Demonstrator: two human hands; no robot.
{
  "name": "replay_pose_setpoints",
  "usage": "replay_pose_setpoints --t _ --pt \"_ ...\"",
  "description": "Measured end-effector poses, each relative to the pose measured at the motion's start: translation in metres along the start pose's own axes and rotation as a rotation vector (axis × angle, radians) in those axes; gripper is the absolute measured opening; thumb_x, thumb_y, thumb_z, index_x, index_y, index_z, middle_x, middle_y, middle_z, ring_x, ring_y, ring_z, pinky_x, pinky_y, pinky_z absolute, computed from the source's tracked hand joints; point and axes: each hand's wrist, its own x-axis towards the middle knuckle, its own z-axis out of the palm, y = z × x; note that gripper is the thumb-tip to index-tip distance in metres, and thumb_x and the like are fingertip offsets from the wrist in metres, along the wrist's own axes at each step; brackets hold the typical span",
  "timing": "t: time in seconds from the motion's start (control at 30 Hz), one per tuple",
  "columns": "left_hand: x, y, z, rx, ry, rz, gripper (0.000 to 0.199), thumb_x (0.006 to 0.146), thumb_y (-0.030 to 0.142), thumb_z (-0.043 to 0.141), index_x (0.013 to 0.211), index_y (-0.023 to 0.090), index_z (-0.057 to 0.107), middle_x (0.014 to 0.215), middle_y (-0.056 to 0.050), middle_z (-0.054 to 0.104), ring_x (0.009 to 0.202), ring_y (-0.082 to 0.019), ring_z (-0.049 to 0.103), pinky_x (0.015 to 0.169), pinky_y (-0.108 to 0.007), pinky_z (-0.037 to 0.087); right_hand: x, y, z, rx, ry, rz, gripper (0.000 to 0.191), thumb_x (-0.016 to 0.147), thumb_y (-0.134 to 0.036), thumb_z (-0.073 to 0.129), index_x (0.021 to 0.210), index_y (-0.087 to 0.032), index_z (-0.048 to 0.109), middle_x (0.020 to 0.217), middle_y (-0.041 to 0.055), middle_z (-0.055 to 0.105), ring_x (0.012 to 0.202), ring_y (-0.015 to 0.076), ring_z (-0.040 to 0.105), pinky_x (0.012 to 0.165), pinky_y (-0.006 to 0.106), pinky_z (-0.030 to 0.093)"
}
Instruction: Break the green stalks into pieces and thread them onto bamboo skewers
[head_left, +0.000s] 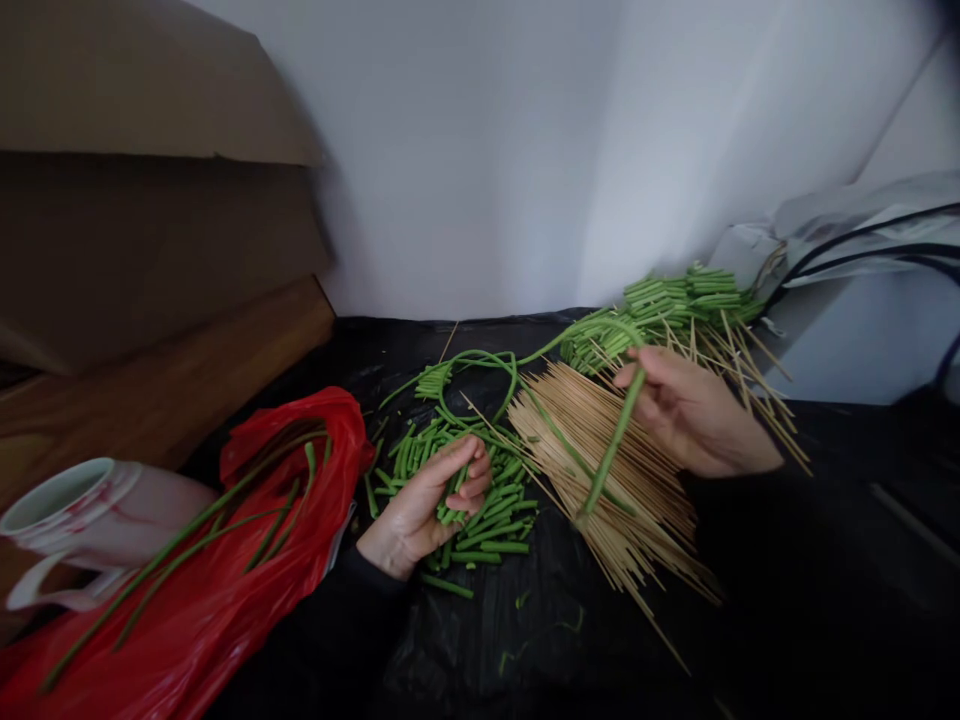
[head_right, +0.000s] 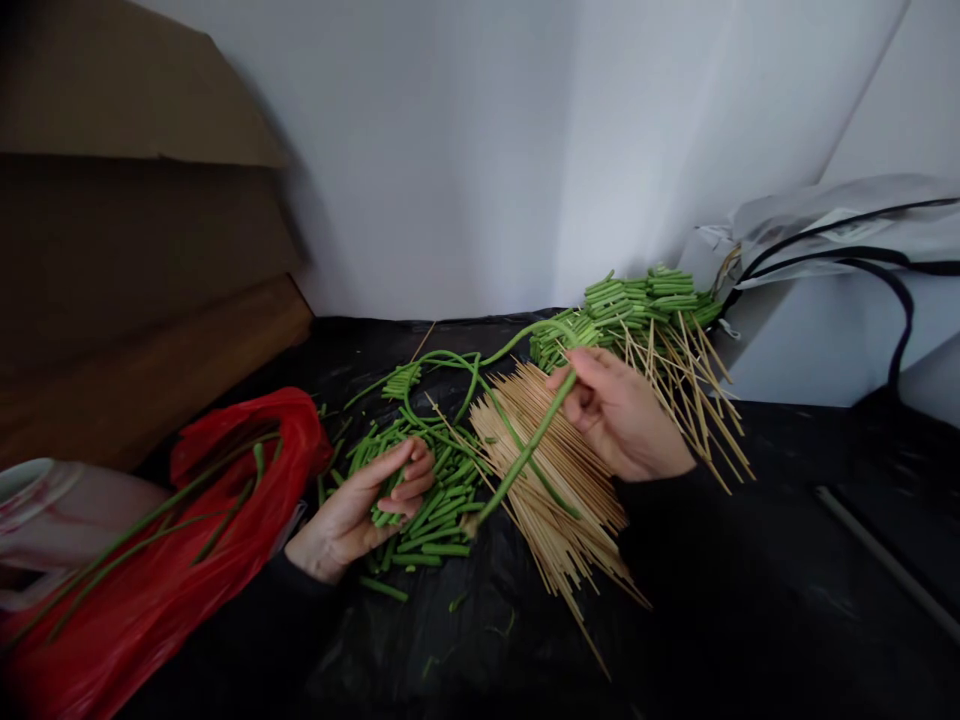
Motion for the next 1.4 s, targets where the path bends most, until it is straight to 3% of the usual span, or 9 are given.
replay_pose_setpoints --t 0.1,0.23,0.43,0.6,0.87,1.07,1.17,1.3,1.4 --pt "0.0 -0.003 0.001 0.208 0.013 0.016 0.021 0.083 0.029 0.071 0.08 0.013 0.057 0.066 0.005 0.038 0.046 -0.001 0.032 0.036 -0.009 0.019 0.004 0.01 0.018 0.073 -0.121 0.077 0.018 0.083 -0.039 0.068 0.088 -0.022 0.063 0.08 -0.0003 0.068 0.049 0.007 0.05 0.04 0.019 0.04" --pt "-0.001 -0.006 0.002 0.482 0.022 0.016 0.031 0.087 0.044 0.064 0.087 0.013 0.063 0.063 0.005 0.042 0.043 -0.002 0.032 0.037 -0.014 0.017 0.01 0.02 0.035 0.172 -0.108 0.136 0.02 0.079 -0.036 0.075 0.083 -0.02 0.063 0.074 -0.0022 0.068 0.048 0.0048 0.049 0.042 0.016 0.041" --pt "-0.007 -0.008 0.005 0.697 -0.086 -0.128 0.054 0.091 0.061 0.045 0.085 0.012 0.067 0.061 0.003 0.047 0.04 -0.004 0.033 0.036 -0.019 0.016 0.013 0.031 0.032 0.157 -0.027 0.031 0.03 0.074 -0.04 0.078 0.086 -0.019 0.062 0.077 -0.0017 0.069 0.047 0.004 0.051 0.044 0.017 0.042" --pt "-0.007 -0.008 0.005 0.764 -0.142 -0.164 0.04 0.087 0.053 0.059 0.081 0.014 0.066 0.057 0.004 0.046 0.041 -0.005 0.033 0.037 -0.019 0.017 0.009 0.037 0.027 0.143 -0.015 0.037 0.029 0.074 -0.039 0.078 0.09 -0.021 0.062 0.079 -0.0021 0.07 0.049 0.0047 0.052 0.043 0.017 0.039" --pt "-0.003 -0.012 -0.001 0.752 -0.074 -0.015 0.036 0.087 0.048 0.063 0.075 0.014 0.06 0.057 0.004 0.047 0.041 -0.004 0.033 0.037 -0.018 0.016 0.001 0.039 0.027 0.22 -0.218 0.176 0.016 0.081 -0.037 0.072 0.082 -0.023 0.064 0.076 -0.0017 0.068 0.053 0.0089 0.053 0.047 0.021 0.046" --pt "-0.006 -0.008 0.007 0.487 -0.044 0.232 0.035 0.089 0.043 0.061 0.07 0.015 0.054 0.053 0.006 0.04 0.041 -0.003 0.027 0.039 -0.017 0.018 0.003 0.052 0.034 0.347 -0.158 0.254 0.016 0.08 -0.028 0.075 0.078 -0.02 0.061 0.067 -0.003 0.067 0.059 0.0086 0.062 0.054 0.019 0.049" --pt "-0.001 -0.006 0.006 0.351 0.081 0.358 0.031 0.087 0.04 0.065 0.072 0.015 0.054 0.059 0.006 0.042 0.044 -0.003 0.03 0.039 -0.015 0.022 0.001 0.062 0.044 0.391 -0.134 0.265 0.019 0.076 -0.026 0.078 0.076 -0.019 0.061 0.07 0.0002 0.07 0.065 0.011 0.067 0.054 0.018 0.05" --pt "0.008 -0.003 -0.001 0.34 0.281 0.51 0.03 0.082 0.039 0.072 0.077 0.013 0.057 0.063 0.005 0.044 0.047 -0.003 0.032 0.039 -0.013 0.022 -0.007 0.067 0.053 0.378 -0.121 0.213 0.021 0.075 -0.028 0.08 0.078 -0.019 0.061 0.075 0.0031 0.073 0.072 0.015 0.07 0.06 0.022 0.053" --pt "0.008 -0.004 -0.003 0.361 0.304 0.564 0.028 0.082 0.037 0.071 0.078 0.014 0.057 0.063 0.005 0.044 0.048 -0.003 0.032 0.04 -0.013 0.022 -0.007 0.066 0.052 0.387 -0.167 0.198 0.019 0.077 -0.029 0.079 0.079 -0.019 0.063 0.076 0.0017 0.071 0.069 0.013 0.068 0.061 0.022 0.052"
